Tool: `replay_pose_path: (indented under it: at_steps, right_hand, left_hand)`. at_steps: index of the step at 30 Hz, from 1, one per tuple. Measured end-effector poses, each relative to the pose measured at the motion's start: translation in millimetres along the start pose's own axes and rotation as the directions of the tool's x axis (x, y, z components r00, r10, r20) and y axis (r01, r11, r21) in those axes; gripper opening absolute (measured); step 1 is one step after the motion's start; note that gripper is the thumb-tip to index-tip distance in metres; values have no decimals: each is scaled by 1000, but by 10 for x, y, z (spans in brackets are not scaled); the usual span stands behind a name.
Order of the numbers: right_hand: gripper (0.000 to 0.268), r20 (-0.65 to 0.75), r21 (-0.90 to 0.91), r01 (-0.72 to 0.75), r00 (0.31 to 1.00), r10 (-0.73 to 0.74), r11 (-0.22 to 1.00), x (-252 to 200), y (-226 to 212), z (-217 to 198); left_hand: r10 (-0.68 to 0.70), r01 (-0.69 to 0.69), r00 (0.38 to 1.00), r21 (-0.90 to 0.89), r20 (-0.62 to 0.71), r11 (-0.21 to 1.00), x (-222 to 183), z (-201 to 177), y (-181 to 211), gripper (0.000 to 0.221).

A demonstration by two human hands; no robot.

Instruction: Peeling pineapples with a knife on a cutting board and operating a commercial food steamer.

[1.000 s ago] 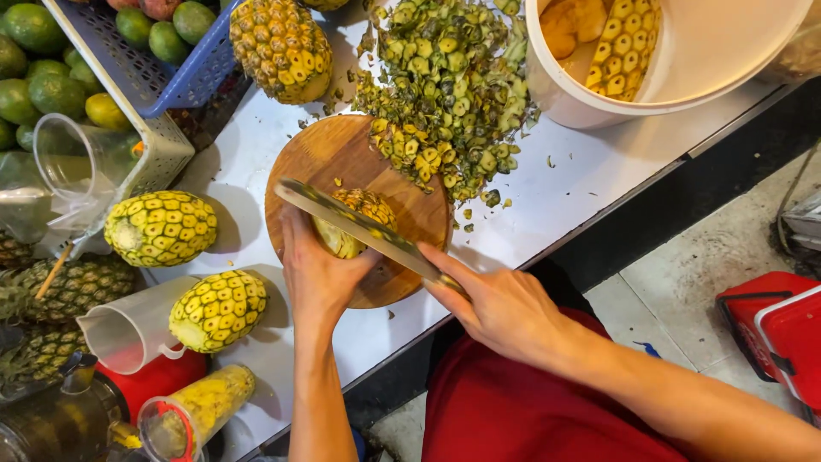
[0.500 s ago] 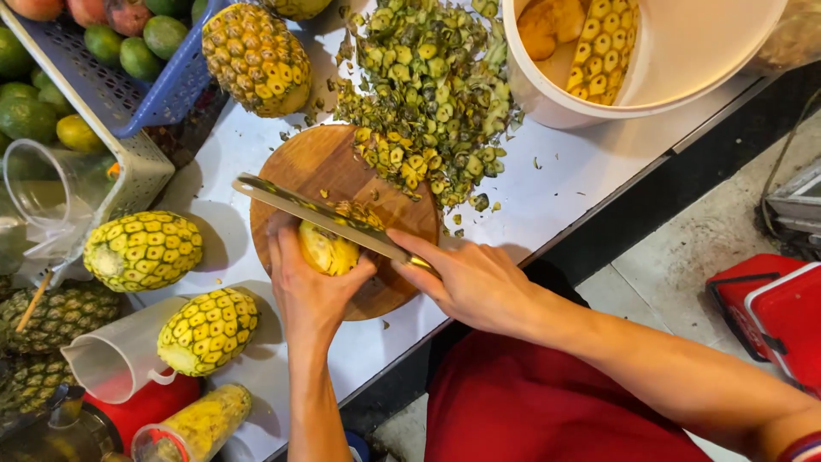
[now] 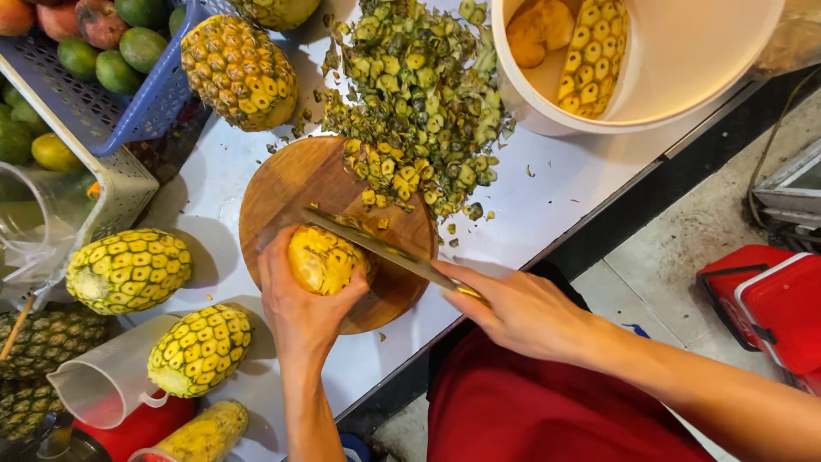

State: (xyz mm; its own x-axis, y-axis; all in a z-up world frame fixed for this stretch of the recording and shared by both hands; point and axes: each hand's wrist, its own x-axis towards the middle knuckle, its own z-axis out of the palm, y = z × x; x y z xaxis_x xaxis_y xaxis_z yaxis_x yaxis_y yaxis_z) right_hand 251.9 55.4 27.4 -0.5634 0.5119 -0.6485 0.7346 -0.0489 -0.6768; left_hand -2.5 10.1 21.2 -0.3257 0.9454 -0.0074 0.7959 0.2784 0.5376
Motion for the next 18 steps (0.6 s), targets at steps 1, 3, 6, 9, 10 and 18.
replay_pose_path:
  at_steps: [1, 3, 6, 9, 10, 18]
  right_hand:
    - [59, 5, 1, -1, 1000, 1, 1000, 49, -12, -4]
    - [61, 43, -15, -33, 999, 33, 999, 93, -5, -13]
    - [57, -22, 104, 136, 991, -134, 985, 483, 54, 30]
    - [57, 11, 201, 187, 981, -193, 962, 357, 267, 80]
    - [57, 10, 201, 189, 981, -195, 961, 362, 336, 122]
    - [59, 52, 92, 111, 992, -116, 990, 677, 307, 113]
  left_hand:
    - [-4, 4, 1000, 2, 2, 1000, -1, -4, -25, 87]
    - [-7, 7, 1000, 9, 6, 1000, -38, 8, -39, 86]
    - [55, -54, 998, 12, -18, 998, -14, 10, -30, 83]
    - [36, -36, 999, 3, -6, 999, -32, 31, -46, 83]
    - [36, -36, 999, 5, -8, 999, -16, 20, -56, 83]
    - [168, -165, 974, -35, 152, 986, 118, -134, -161, 87]
